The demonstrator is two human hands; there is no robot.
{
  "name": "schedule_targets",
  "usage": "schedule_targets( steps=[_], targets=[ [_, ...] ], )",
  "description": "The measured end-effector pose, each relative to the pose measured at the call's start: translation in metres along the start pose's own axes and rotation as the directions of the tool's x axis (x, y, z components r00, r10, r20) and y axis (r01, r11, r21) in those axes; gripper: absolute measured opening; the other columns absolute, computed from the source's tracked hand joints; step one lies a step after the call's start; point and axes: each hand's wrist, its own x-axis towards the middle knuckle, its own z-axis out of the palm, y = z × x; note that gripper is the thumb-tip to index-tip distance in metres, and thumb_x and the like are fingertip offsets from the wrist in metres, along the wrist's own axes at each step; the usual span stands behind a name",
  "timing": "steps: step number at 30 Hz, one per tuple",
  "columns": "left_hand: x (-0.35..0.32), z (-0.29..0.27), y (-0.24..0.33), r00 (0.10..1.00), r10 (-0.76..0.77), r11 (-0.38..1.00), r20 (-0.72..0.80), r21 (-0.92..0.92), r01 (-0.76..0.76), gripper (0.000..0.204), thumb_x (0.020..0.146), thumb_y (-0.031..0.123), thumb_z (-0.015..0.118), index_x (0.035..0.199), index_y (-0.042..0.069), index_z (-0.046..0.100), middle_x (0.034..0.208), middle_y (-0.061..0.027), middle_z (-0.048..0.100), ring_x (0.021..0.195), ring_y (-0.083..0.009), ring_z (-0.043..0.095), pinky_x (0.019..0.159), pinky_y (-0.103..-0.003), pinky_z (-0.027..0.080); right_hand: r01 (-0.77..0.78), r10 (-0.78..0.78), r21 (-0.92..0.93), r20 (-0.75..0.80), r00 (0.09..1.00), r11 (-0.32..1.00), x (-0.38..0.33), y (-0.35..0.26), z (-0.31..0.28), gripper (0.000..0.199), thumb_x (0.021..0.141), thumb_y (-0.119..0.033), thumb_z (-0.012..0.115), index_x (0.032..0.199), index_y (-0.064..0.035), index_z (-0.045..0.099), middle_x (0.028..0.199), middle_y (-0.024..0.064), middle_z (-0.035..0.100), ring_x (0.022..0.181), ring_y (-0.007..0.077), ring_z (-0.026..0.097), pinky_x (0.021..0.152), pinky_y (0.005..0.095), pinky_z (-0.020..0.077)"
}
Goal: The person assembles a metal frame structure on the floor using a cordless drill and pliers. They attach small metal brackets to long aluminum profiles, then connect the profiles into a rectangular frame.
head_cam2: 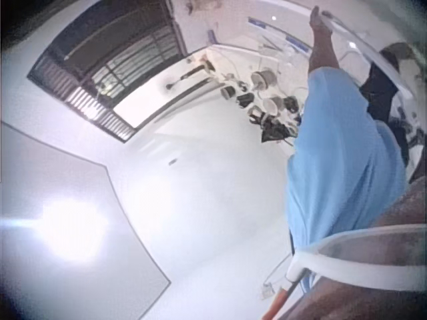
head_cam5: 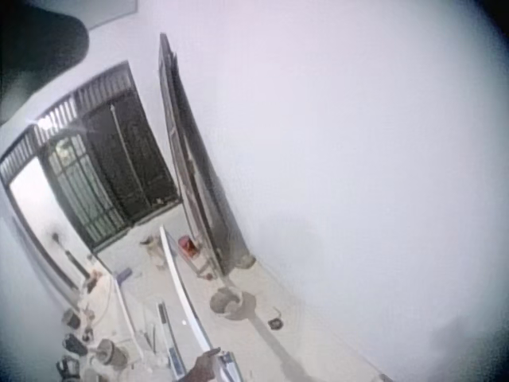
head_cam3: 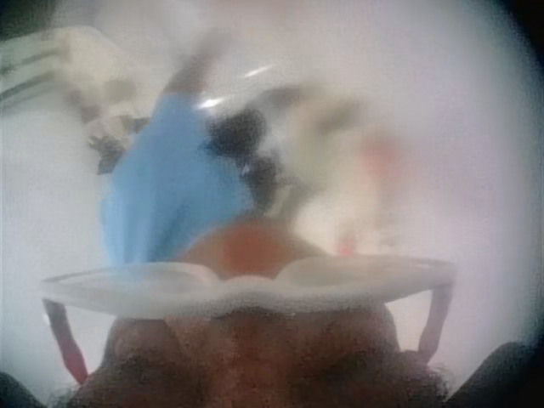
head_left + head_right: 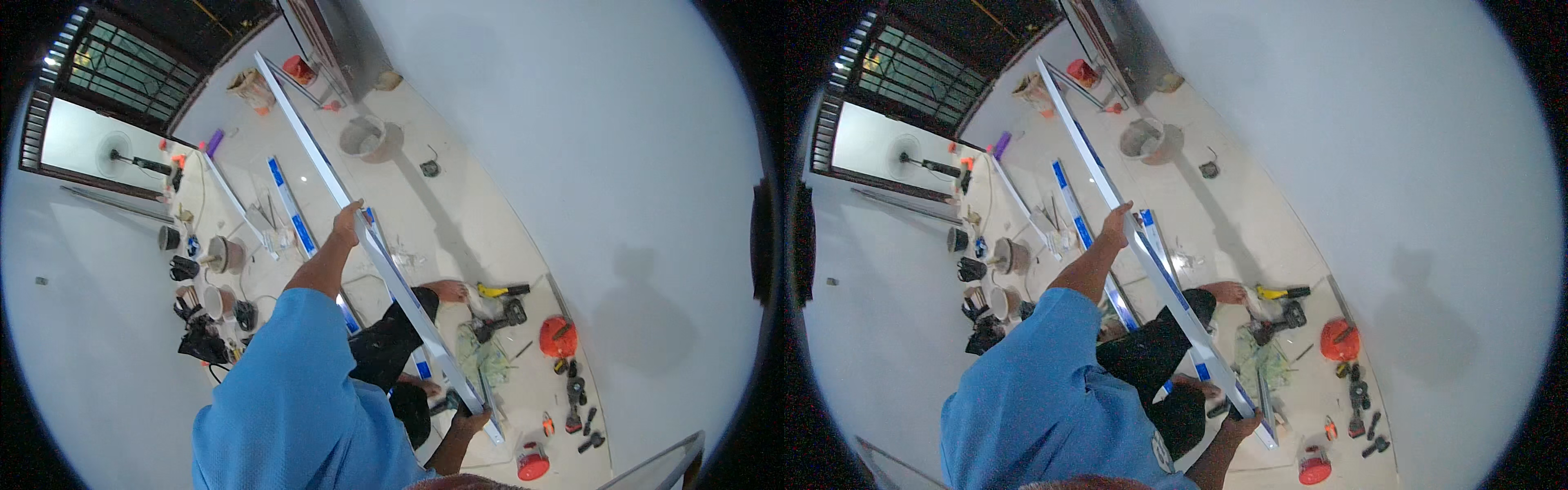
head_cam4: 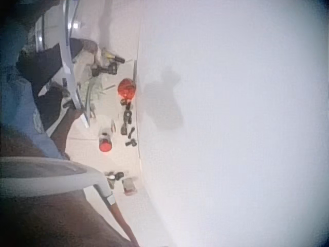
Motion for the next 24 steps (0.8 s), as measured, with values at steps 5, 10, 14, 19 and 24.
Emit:
schedule_targets(
  steps=[5,10,14,19,24],
  targets=[
    [-0.118,0.053,0.027,0.99,-0.023,0.992,0.138,-0.123,0.04,0.051,0.098,0.046,0.079,0.114,0.004,0.057,0.076,-0.0151,0.064,0.067,-0.033,0.069,0.062,-0.049,0.059,-0.354,0.592,0.629,-0.215,0.777,0.692,0.011,-0.179,-0.043,0.055,0.098,-0.043,0.065,0.133,-0.0019,0.057,0.125,0.022,0.068,0.115,0.0424,0.071,0.097,0.0576,0.0635],
    [-0.247,0.067,0.114,0.861,0.316,0.928,0.398,-0.318,-0.193,0.068,0.105,0.07,0.056,0.114,0.003,0.057,0.072,-0.0139,0.065,0.068,-0.0342,0.07,0.077,-0.052,0.062,-0.235,0.333,0.622,-0.045,0.942,0.747,-0.013,-0.341,-0.02,0.065,0.091,-0.03,0.089,0.135,0.0066,0.057,0.137,0.0248,0.063,0.121,0.0375,0.067,0.1,0.0497,0.0599],
    [-0.33,0.113,0.195,0.878,0.364,0.809,0.309,-0.572,-0.135,0.055,0.102,0.06,0.068,0.108,0.005,0.064,0.074,-0.0086,0.063,0.06,-0.0314,0.066,0.073,-0.05,0.063,-0.182,0.22,0.528,-0.009,0.976,0.83,-0.018,-0.41,0.015,0.063,0.092,-0.029,0.087,0.134,0.0071,0.058,0.133,0.0239,0.065,0.118,0.0366,0.069,0.097,0.0487,0.0608],
    [-0.389,0.132,0.246,0.654,0.702,0.656,0.283,-0.616,-0.437,0.047,0.101,0.037,0.078,0.124,-0.003,0.065,0.107,-0.0151,0.069,0.099,-0.0265,0.071,0.088,-0.039,0.058,-0.224,0.176,0.408,0.153,0.972,0.885,-0.012,-0.46,0.055,0.059,0.094,-0.029,0.085,0.134,0.0077,0.059,0.129,0.0227,0.068,0.114,0.0355,0.071,0.094,0.0473,0.0619],
    [-0.441,0.143,0.323,0.432,0.888,0.454,0.159,-0.461,-0.763,0.057,0.099,0.034,0.08,0.131,-0.01,0.063,0.116,-0.0162,0.068,0.103,-0.0243,0.068,0.09,-0.038,0.055,-0.254,0.184,0.18,0.331,0.925,0.95,-0.008,-0.505,0.078,0.056,0.096,-0.028,0.083,0.133,0.0083,0.061,0.124,0.0215,0.07,0.109,0.0345,0.073,0.091,0.0459,0.063]
  ],
)
